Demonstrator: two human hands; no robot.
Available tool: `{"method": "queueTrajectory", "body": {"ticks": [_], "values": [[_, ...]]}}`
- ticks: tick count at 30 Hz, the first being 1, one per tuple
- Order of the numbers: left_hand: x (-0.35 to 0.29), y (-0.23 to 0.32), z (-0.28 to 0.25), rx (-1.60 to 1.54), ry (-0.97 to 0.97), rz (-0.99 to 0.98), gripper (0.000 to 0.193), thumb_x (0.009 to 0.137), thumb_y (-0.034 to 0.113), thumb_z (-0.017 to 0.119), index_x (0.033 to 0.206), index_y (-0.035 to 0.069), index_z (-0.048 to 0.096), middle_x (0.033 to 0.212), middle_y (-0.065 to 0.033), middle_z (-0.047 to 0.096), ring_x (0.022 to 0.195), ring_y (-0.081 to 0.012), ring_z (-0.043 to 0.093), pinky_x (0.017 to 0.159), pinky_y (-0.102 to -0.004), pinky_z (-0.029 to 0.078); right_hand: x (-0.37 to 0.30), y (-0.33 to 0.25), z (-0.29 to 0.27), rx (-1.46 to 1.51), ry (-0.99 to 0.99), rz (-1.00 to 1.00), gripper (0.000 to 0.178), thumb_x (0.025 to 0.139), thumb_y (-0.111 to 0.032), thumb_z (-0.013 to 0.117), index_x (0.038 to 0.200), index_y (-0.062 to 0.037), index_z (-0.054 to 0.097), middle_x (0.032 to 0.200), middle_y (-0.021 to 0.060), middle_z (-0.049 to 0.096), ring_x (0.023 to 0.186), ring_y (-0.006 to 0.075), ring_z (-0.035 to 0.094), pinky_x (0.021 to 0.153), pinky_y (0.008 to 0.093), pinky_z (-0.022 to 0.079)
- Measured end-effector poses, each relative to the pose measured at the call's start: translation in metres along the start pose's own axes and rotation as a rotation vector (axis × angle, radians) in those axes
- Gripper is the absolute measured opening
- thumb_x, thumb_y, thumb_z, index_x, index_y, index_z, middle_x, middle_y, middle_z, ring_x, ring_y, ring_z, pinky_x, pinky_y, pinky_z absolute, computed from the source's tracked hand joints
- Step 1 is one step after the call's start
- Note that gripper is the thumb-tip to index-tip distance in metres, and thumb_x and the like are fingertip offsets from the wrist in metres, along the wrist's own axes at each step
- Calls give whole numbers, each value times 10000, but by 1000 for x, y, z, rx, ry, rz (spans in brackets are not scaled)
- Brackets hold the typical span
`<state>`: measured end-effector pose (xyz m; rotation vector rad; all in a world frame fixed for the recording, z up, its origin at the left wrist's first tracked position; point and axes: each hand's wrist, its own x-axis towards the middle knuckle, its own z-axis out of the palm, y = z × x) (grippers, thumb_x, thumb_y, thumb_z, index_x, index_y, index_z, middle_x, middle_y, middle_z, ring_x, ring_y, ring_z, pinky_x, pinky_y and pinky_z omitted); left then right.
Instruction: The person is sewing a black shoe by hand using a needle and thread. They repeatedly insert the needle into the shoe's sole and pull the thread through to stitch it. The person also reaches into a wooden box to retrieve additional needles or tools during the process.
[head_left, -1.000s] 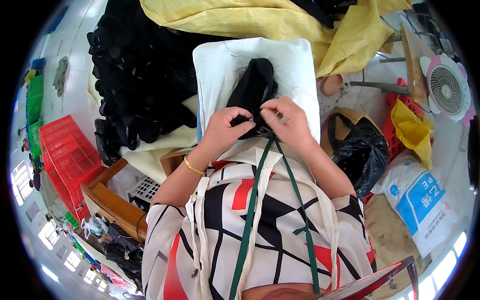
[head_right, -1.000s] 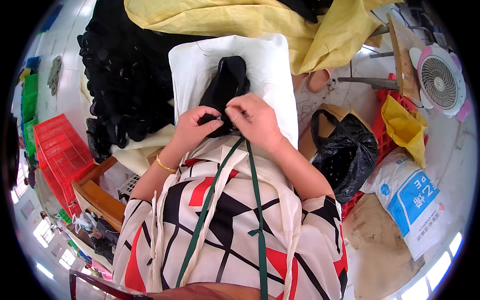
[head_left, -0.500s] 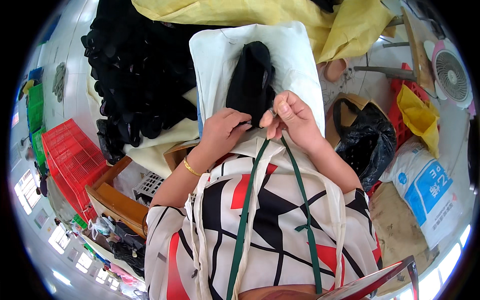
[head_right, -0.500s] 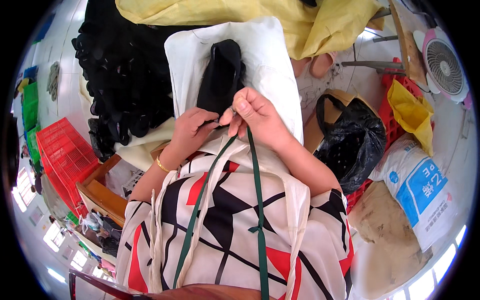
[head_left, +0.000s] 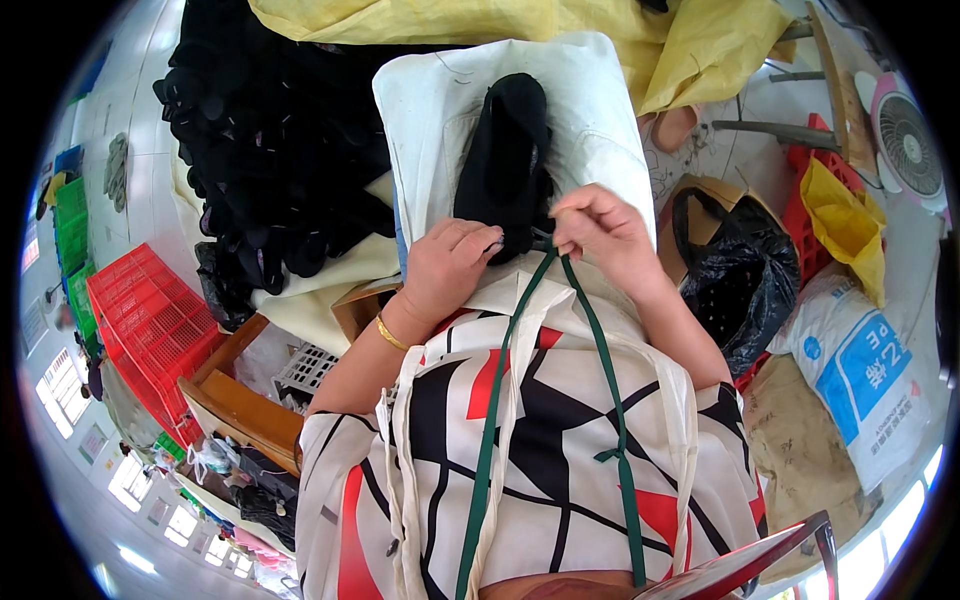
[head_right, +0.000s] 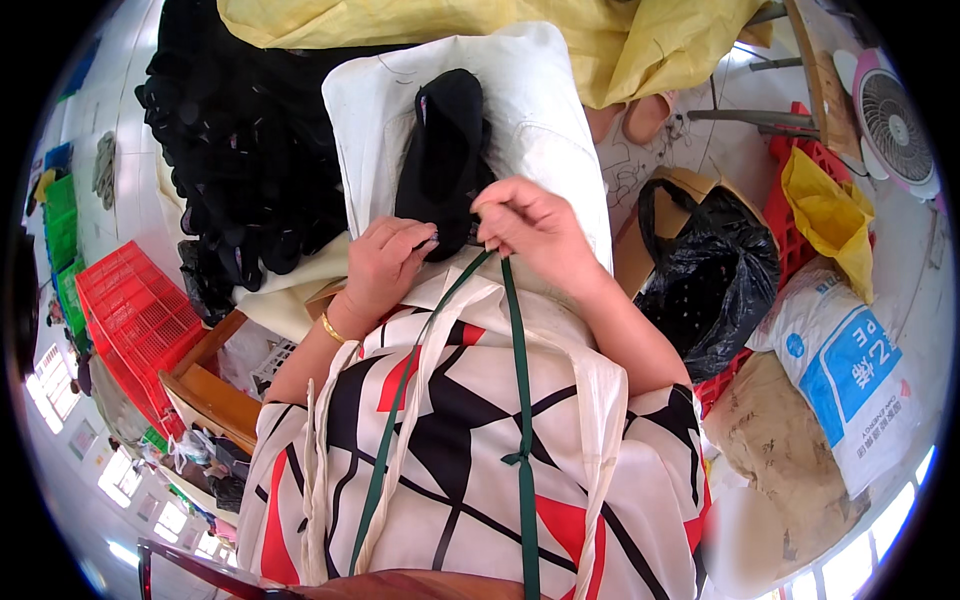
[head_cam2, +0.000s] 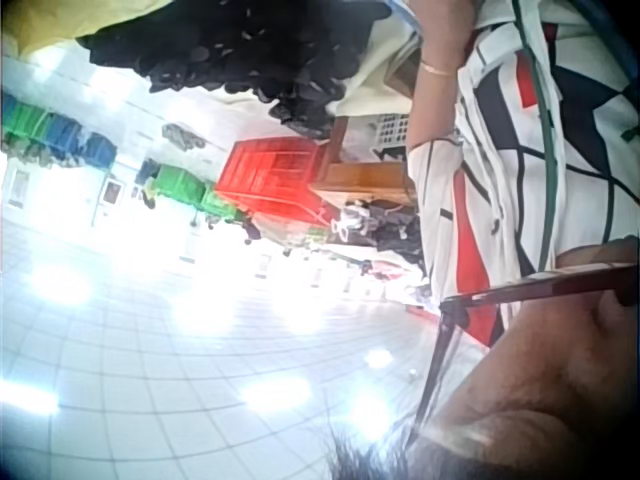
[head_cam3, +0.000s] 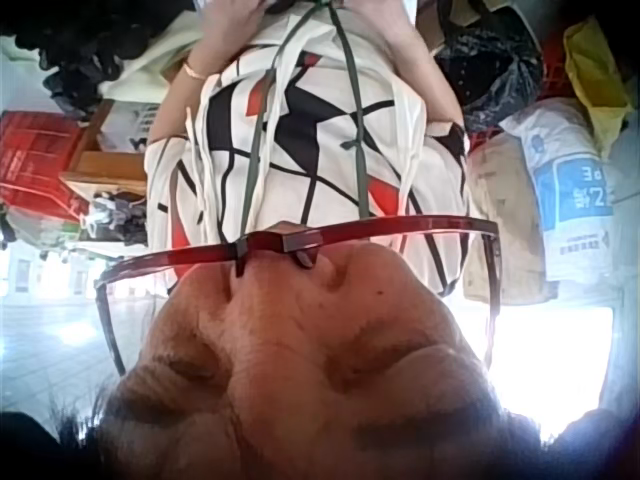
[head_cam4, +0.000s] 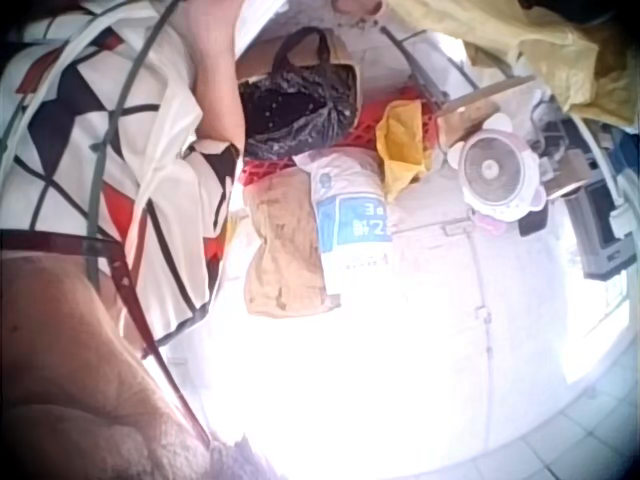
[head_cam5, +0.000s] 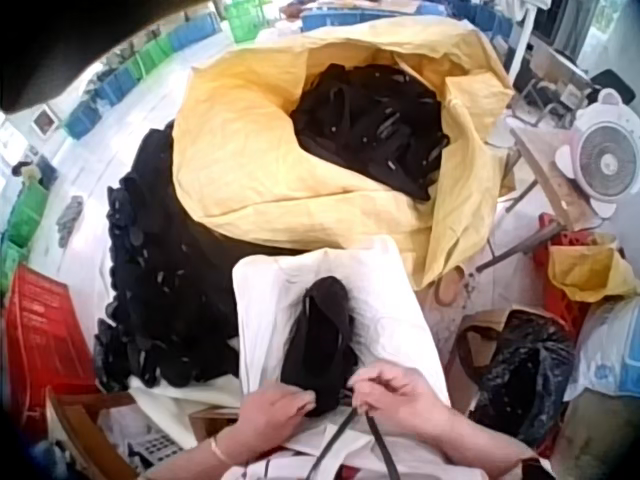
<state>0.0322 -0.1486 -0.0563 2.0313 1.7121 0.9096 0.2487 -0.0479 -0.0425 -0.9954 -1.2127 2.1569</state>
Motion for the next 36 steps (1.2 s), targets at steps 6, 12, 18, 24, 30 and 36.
{"method": "queueTrajectory", "body": {"ticks": [6,12,18,24,30,36], "values": [[-8,-6,3,56,62,127,211,726,59,724,927,96,670,883,-41,682,762,-215,664,605,-297,543,16,3,16,-763,-115,-136,129,913,-133,626,1015,-60,656,782,155,659,687,311,646,636,360,520],[-12,-8,5,106,104,151,213,732,66,711,942,85,684,914,-59,692,773,-210,672,612,-299,536,20,8,16,-883,-160,-187,150,899,-111,618,1027,-51,667,815,167,678,700,338,652,642,379,526],[-13,-10,5,105,108,155,202,745,70,710,946,80,692,911,-57,694,777,-207,674,609,-298,530,22,8,17,-895,-154,-213,141,889,-138,605,989,-59,666,782,175,669,713,379,643,648,447,524],[-11,-9,5,115,107,154,198,751,66,703,948,81,694,918,-59,695,786,-201,677,607,-292,528,24,4,17,-940,-177,-203,158,890,-127,604,1011,-48,668,821,176,679,733,366,655,665,427,531],[-11,-9,7,125,119,134,176,756,71,702,930,89,683,897,-50,700,786,-196,693,608,-288,532,31,-2,21,-984,-222,-147,159,910,-128,607,1036,-44,656,882,156,695,776,352,671,695,386,542],[-12,-8,8,43,112,77,157,761,84,706,913,93,667,896,-52,707,786,-196,703,624,-287,555,34,12,19,-876,-212,-146,135,935,-170,551,1021,-80,603,809,169,678,757,387,645,674,481,507]]}}
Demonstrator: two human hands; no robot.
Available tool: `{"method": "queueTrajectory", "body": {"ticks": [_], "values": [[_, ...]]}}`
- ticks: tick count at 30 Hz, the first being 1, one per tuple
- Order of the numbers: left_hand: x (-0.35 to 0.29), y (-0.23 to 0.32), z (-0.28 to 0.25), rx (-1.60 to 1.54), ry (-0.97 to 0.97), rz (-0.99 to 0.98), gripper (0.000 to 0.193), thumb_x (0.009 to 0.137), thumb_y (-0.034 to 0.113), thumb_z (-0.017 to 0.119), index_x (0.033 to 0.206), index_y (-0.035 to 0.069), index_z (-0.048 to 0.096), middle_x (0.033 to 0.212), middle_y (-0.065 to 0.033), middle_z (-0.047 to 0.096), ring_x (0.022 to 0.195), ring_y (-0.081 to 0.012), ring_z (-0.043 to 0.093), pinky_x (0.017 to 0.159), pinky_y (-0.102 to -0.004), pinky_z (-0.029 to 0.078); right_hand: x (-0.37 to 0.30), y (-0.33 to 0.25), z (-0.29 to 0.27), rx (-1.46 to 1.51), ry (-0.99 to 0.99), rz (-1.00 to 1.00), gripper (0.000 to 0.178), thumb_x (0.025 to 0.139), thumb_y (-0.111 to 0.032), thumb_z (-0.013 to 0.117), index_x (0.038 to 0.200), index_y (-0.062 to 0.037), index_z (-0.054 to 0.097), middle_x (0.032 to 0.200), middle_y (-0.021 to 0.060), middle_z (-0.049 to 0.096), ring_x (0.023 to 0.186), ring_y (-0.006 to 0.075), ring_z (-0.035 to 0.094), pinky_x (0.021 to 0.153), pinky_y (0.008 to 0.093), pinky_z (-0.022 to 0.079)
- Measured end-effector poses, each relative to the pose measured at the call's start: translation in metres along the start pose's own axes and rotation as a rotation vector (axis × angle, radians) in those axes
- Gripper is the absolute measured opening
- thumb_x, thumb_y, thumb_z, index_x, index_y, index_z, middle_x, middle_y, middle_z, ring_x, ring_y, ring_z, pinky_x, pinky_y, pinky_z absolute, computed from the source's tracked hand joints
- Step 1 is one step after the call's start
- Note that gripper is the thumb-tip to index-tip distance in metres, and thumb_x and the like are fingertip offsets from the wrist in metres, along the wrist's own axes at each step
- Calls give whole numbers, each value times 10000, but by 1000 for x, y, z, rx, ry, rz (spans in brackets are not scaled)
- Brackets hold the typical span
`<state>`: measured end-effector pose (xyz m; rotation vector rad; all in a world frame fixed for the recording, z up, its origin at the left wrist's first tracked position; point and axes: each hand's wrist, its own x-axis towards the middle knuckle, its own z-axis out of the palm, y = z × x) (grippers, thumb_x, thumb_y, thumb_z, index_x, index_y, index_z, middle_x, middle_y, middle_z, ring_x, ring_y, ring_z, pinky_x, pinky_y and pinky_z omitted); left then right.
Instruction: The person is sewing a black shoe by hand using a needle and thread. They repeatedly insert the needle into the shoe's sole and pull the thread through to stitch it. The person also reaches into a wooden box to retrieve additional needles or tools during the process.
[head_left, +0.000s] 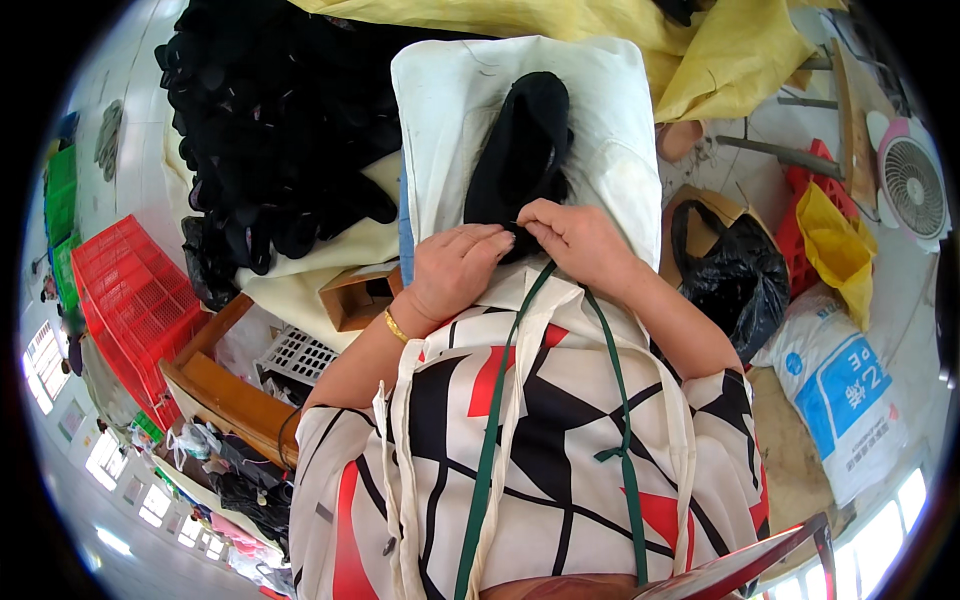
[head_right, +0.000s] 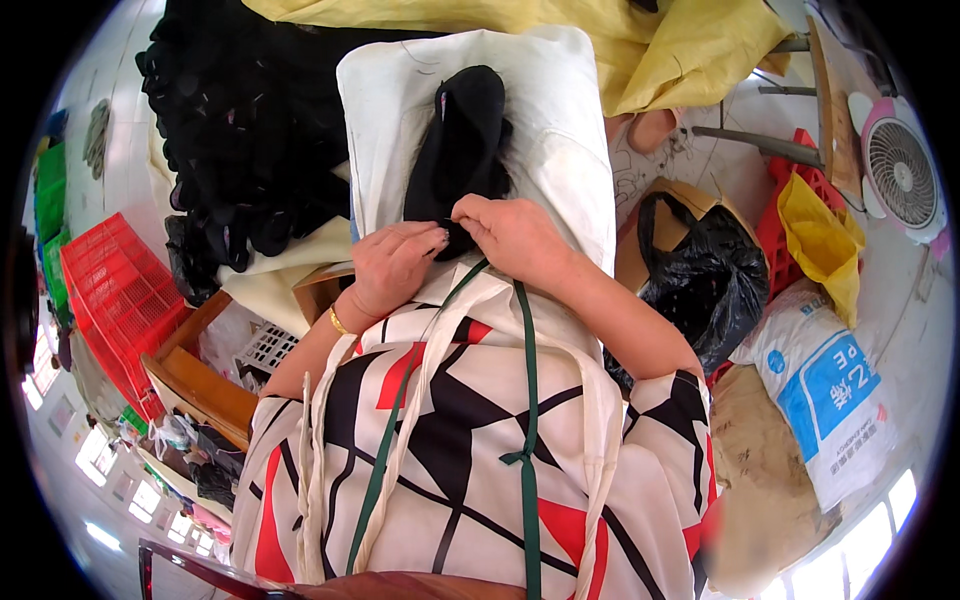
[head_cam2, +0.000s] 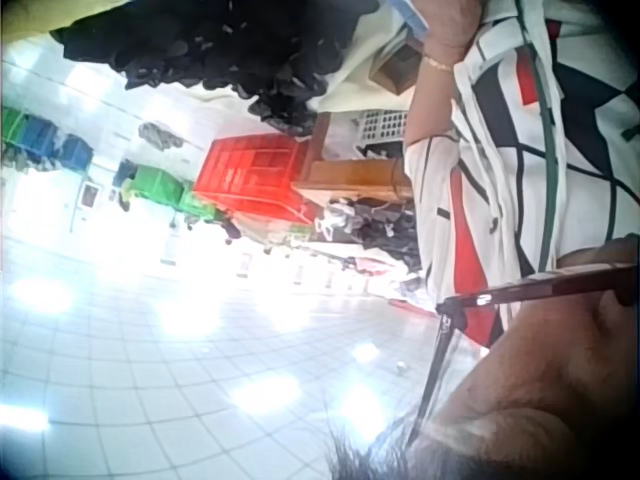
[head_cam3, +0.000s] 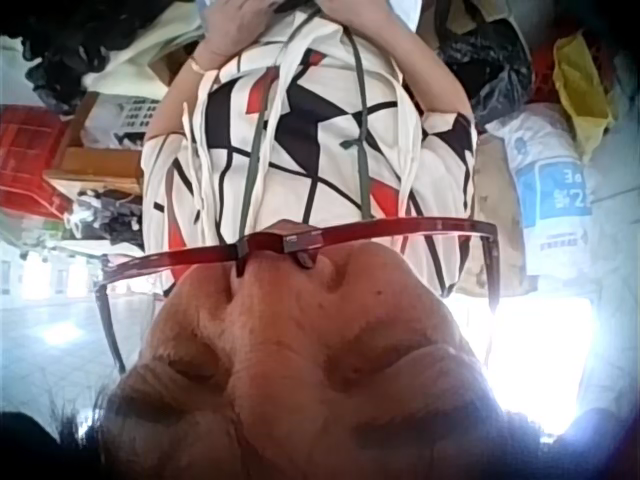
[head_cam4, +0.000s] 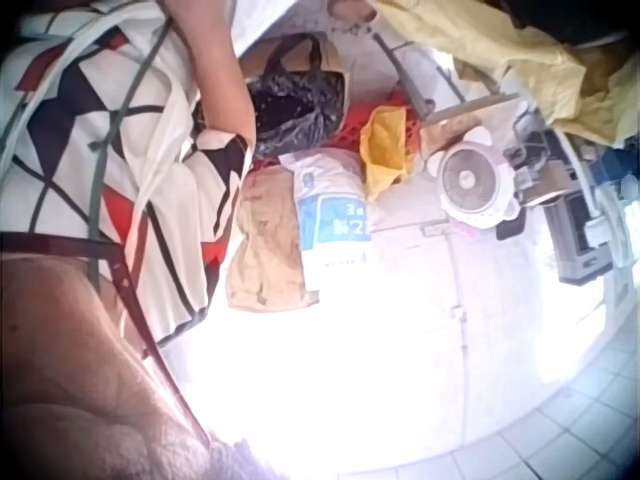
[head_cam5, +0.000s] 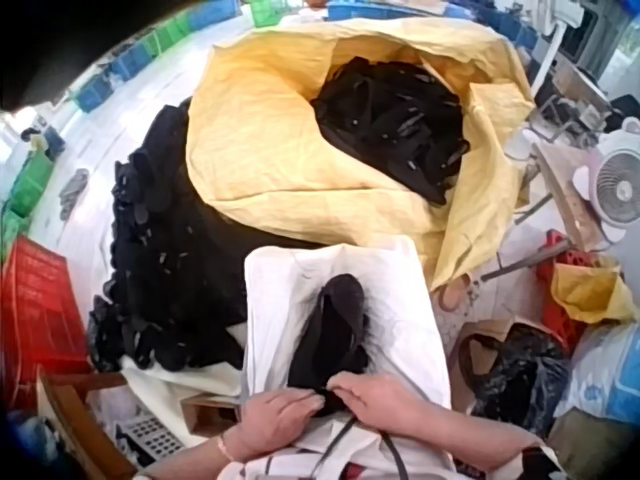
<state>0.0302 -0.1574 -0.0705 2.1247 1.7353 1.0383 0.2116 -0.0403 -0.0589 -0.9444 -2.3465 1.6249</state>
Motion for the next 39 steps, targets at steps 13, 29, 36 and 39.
{"method": "queueTrajectory", "body": {"ticks": [13,29,36,39], "values": [[4,7,-7,150,-95,107,237,757,93,647,986,74,703,976,-60,693,863,-206,680,670,-301,545,27,-11,-10,-128,-79,-22,116,917,-147,556,994,-60,552,808,157,644,759,376,633,676,457,495],[23,0,-17,84,-62,82,263,672,101,792,908,110,674,866,-18,639,748,-210,608,631,-310,511,50,25,14,1109,-72,197,198,994,-261,577,898,-91,544,818,17,556,669,112,530,554,232,443],[30,1,-11,-4,-166,-37,274,653,99,808,886,121,665,831,-21,634,717,-228,595,606,-318,501,34,5,-16,1225,55,311,186,1029,-257,527,933,-99,545,666,-24,488,456,74,401,410,202,308],[34,2,-13,-39,-221,-62,272,671,57,807,905,98,674,822,-35,650,703,-243,600,599,-334,481,28,12,-47,1505,127,98,138,1018,-200,538,999,-66,562,677,-13,512,514,87,424,458,212,328]]}}
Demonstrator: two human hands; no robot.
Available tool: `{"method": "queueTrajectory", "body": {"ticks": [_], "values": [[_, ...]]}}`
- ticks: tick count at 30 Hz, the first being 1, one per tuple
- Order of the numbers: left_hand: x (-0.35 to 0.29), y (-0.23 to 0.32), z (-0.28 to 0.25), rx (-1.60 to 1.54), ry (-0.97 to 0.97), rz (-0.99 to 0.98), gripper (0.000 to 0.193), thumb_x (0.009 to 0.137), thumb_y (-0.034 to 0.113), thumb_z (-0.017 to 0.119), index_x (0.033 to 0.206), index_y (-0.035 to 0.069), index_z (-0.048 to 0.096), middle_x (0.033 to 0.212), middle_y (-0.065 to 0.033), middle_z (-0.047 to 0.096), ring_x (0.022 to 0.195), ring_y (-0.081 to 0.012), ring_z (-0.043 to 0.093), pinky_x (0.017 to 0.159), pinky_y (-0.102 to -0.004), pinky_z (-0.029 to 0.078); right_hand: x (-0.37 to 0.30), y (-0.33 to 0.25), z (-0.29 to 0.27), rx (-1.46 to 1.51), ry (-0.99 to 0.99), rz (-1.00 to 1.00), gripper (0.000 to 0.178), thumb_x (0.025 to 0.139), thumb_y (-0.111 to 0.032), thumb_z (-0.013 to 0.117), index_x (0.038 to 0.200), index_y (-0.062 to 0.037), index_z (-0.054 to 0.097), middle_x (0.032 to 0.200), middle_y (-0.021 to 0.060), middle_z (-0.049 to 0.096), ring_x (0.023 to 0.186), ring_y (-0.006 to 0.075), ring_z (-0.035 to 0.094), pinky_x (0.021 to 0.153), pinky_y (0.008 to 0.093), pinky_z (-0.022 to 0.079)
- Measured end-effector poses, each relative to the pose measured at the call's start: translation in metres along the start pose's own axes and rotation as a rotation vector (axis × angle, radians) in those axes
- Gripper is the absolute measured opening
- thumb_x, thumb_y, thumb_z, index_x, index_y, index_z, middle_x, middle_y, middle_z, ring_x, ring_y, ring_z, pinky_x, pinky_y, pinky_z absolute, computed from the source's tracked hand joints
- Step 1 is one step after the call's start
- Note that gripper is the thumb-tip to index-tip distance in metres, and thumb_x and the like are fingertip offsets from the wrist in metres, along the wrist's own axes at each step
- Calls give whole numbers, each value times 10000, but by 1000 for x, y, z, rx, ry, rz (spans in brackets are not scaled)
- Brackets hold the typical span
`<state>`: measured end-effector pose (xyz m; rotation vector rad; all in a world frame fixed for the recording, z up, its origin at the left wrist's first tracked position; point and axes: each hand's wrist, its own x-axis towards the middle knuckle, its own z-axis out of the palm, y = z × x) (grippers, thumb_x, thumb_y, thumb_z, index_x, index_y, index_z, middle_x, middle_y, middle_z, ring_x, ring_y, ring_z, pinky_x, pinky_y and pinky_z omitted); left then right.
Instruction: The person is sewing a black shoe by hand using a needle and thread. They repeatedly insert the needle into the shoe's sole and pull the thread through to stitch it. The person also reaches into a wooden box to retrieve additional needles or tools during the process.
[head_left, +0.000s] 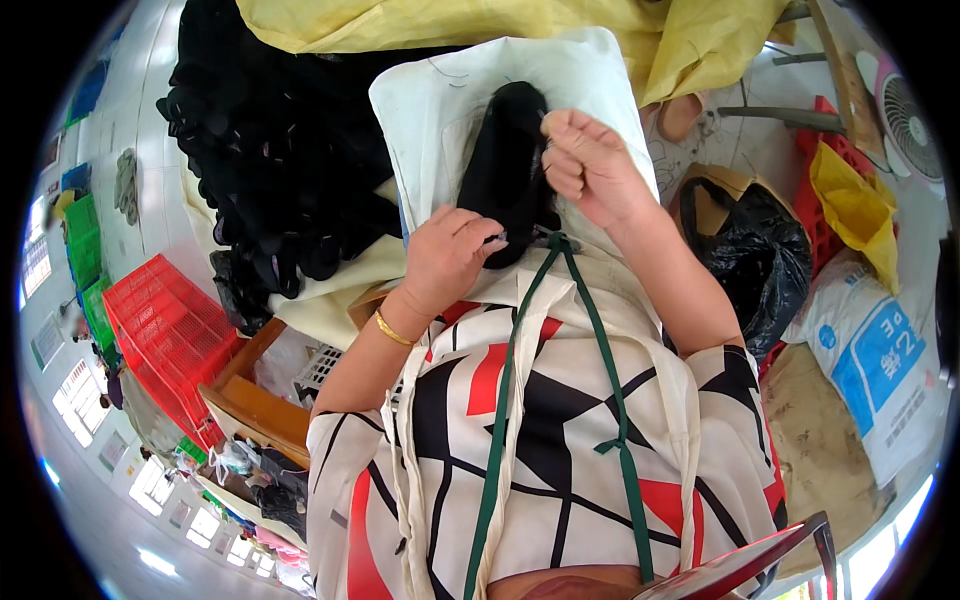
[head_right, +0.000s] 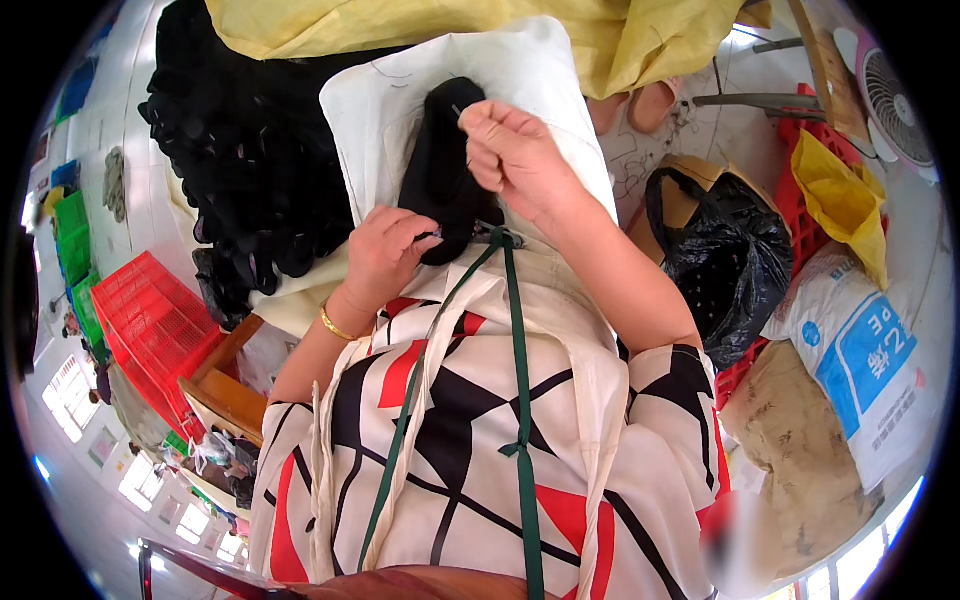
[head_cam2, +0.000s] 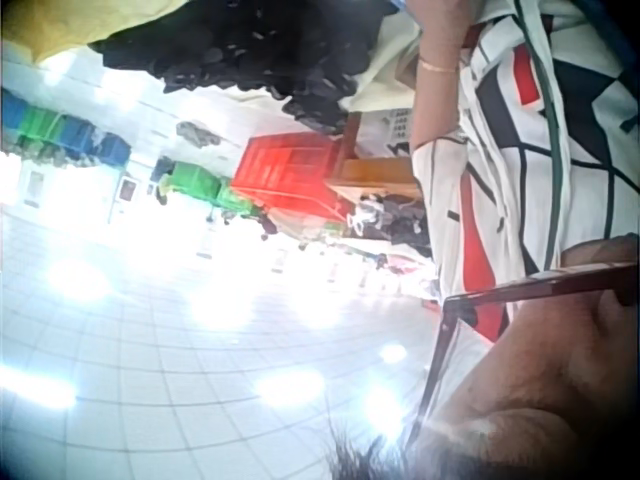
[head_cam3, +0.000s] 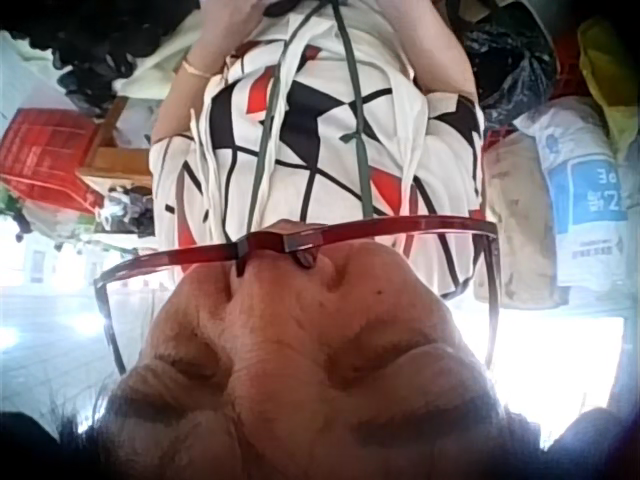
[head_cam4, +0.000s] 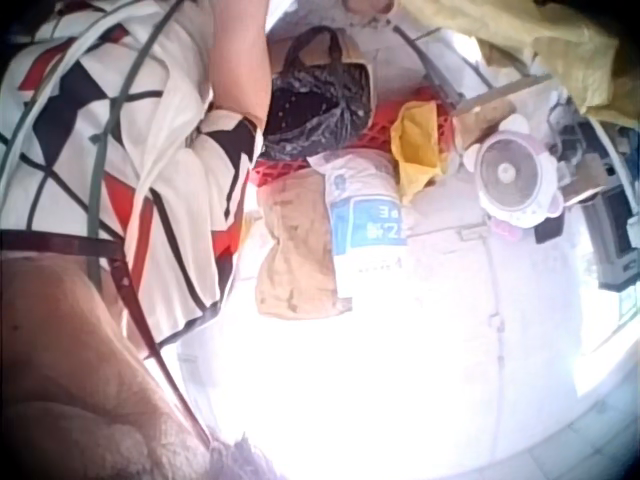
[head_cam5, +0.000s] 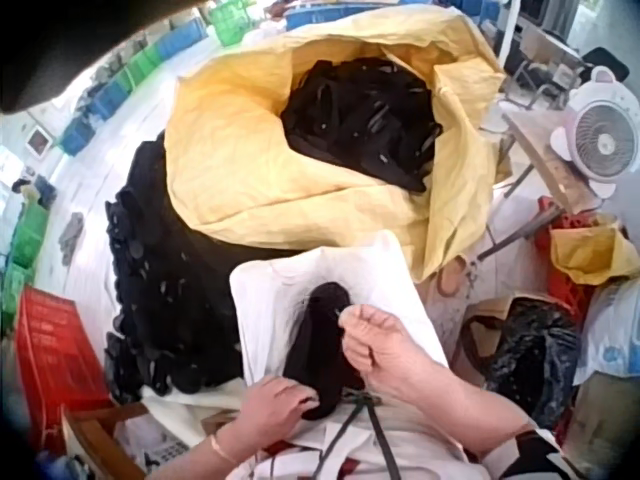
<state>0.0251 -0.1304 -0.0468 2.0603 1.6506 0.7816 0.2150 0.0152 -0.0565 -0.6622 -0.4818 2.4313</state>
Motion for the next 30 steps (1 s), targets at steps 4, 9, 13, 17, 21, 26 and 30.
{"method": "queueTrajectory", "body": {"ticks": [4,9,13,17,21,26,30], "values": [[5,0,-2,-58,-38,-35,273,685,50,803,921,94,675,825,-49,647,736,-256,599,637,-351,486,-10,15,15,-375,77,-35,150,1006,-169,556,1071,-41,600,719,-14,549,614,75,509,543,221,414],[-1,3,1,-79,28,-159,281,707,50,801,949,66,660,920,-98,635,811,-291,589,695,-370,489,-27,30,14,-1112,-27,100,132,970,-170,565,979,-61,638,740,69,644,627,192,614,585,306,476],[-7,4,2,-61,26,-207,249,719,66,793,922,59,650,952,-107,620,852,-313,582,721,-396,489,-38,38,10,-1404,-108,-162,114,886,-158,587,940,-68,633,757,181,650,701,389,627,622,457,508],[-12,3,6,-83,52,-224,246,717,50,792,915,55,646,912,-100,624,826,-304,586,695,-386,489,-44,39,9,-1541,-154,-221,104,880,-153,586,928,-70,626,722,161,648,675,375,637,601,467,506],[-13,4,6,-98,77,-234,234,714,45,789,900,64,649,879,-89,625,809,-301,592,674,-385,489,-46,37,10,-1603,-173,-174,139,863,-110,620,987,-62,662,774,165,664,693,355,647,618,418,516],[-13,3,7,-101,106,-219,231,706,38,793,890,67,657,869,-82,635,795,-292,600,660,-373,492,-46,36,11,-1627,-181,-163,147,860,-111,616,994,-71,660,762,163,658,689,359,642,615,426,511],[-14,4,9,-100,128,-220,235,697,30,796,886,67,661,860,-77,642,785,-288,604,653,-365,494,-45,36,11,-1637,-189,-156,152,856,-118,608,994,-79,656,753,166,651,686,365,637,612,434,508]]}}
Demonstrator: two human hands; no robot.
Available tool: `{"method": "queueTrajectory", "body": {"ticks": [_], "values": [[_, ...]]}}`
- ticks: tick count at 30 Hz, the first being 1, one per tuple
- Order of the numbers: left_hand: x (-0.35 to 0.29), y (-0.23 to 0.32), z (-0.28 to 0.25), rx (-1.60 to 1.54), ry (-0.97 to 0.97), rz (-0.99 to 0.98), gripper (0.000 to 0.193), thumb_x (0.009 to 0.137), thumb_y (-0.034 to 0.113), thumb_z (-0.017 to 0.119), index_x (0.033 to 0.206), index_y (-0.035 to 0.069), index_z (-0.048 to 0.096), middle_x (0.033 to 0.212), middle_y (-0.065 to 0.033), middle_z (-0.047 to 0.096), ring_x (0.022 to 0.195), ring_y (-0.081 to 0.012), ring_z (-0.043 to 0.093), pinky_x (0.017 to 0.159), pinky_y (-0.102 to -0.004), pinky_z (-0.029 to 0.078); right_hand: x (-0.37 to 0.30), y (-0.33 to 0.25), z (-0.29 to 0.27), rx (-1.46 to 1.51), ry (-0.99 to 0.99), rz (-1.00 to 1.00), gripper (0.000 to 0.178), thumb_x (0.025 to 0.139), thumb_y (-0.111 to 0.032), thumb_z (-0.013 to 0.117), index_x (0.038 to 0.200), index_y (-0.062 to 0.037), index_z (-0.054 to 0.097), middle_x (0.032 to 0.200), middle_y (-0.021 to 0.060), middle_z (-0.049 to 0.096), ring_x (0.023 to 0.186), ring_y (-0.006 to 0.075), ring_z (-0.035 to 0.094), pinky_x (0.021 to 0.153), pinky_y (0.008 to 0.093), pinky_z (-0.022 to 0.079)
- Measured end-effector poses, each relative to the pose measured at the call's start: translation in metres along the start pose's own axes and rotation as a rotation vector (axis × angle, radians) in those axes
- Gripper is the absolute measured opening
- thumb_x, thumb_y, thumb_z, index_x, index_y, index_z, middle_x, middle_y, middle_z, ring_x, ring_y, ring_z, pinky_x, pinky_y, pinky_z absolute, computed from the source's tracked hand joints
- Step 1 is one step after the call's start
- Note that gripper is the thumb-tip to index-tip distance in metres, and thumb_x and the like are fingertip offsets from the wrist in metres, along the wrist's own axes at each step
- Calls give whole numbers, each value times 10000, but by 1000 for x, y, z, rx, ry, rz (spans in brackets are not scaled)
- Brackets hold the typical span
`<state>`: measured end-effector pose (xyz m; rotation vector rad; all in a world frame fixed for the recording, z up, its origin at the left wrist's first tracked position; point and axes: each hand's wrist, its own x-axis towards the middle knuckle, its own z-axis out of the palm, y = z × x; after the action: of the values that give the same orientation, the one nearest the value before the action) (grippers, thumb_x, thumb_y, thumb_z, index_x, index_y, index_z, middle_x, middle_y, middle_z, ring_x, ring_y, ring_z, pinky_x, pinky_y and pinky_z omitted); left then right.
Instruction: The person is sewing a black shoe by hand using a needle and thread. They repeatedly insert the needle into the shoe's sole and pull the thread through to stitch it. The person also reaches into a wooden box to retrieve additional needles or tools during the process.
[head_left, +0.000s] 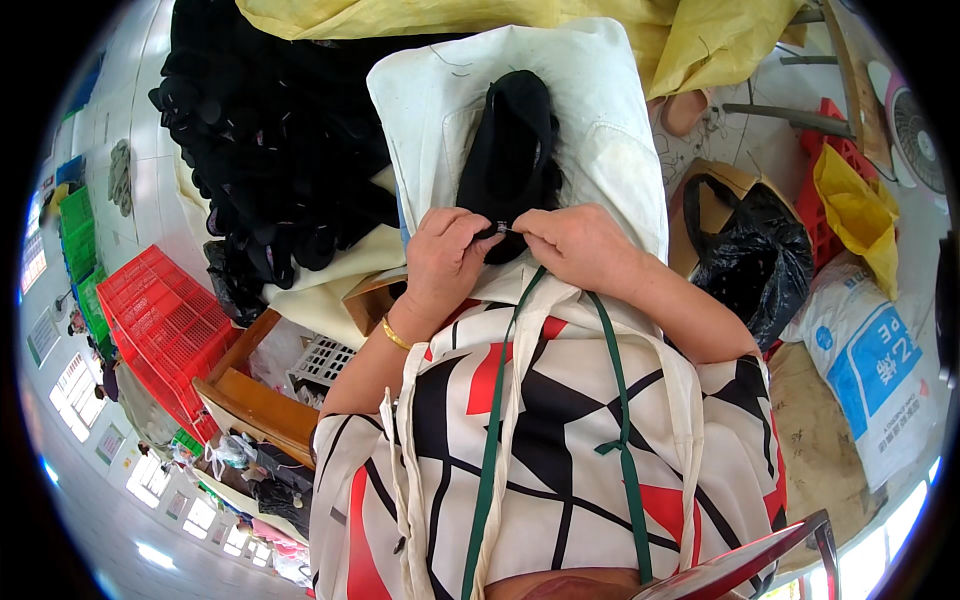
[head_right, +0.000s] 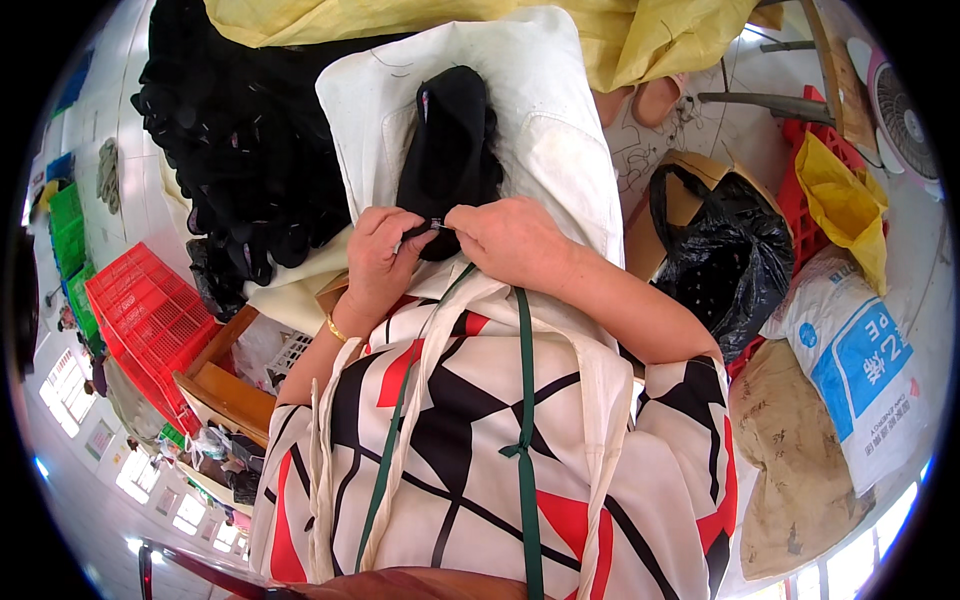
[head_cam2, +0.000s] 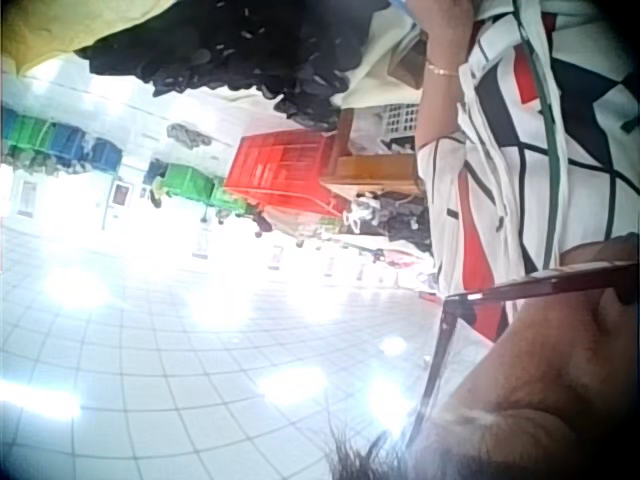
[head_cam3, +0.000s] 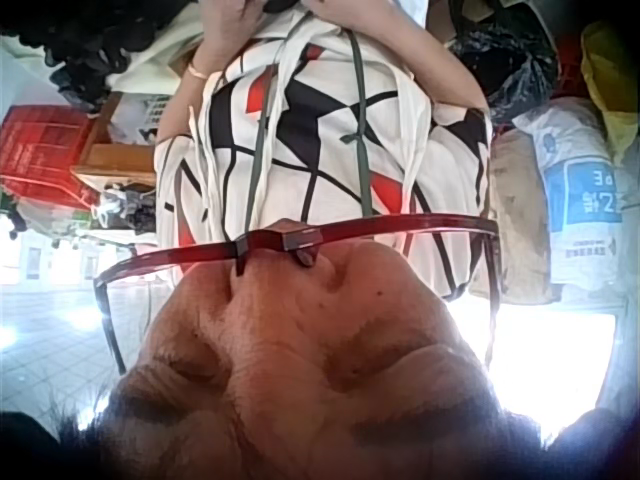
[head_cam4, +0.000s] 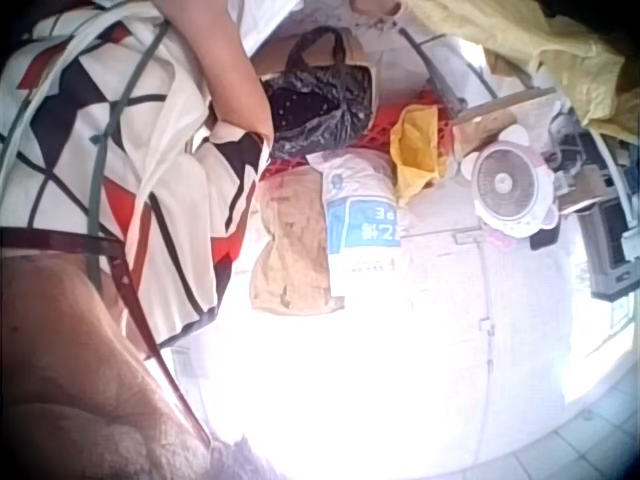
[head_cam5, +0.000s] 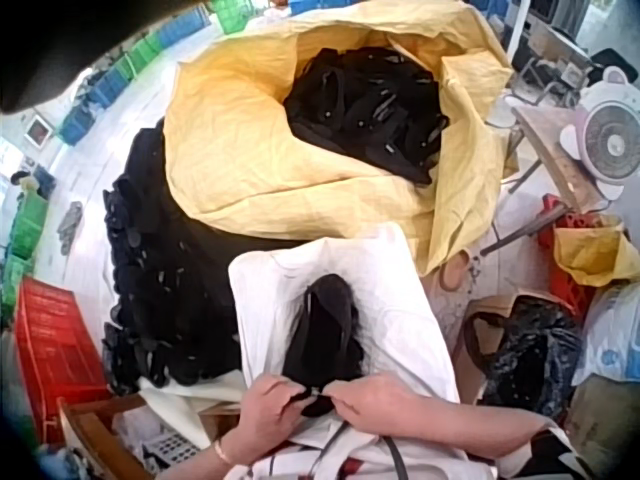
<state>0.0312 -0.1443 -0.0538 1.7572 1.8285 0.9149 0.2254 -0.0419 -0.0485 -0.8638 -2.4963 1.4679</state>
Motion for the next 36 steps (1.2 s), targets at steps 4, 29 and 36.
{"method": "queueTrajectory", "body": {"ticks": [4,29,36], "values": [[-1,1,1,6,28,9,239,688,17,796,880,65,662,845,-74,642,769,-283,604,640,-358,493,4,-6,-2,-35,5,-24,81,851,-125,564,882,-63,605,668,159,632,652,379,636,591,487,503],[-17,-2,6,-136,46,-37,272,749,-17,759,1008,46,707,823,-81,663,747,-243,602,646,-327,481,18,-11,20,344,11,198,215,971,-198,523,1010,5,462,721,206,641,685,407,639,627,473,502],[-17,-7,4,-54,19,66,397,625,-30,743,1004,77,696,834,-79,651,731,-277,606,619,-361,498,34,-12,0,326,-66,205,158,954,-195,550,921,-42,575,801,181,638,750,363,641,669,433,497]]}}
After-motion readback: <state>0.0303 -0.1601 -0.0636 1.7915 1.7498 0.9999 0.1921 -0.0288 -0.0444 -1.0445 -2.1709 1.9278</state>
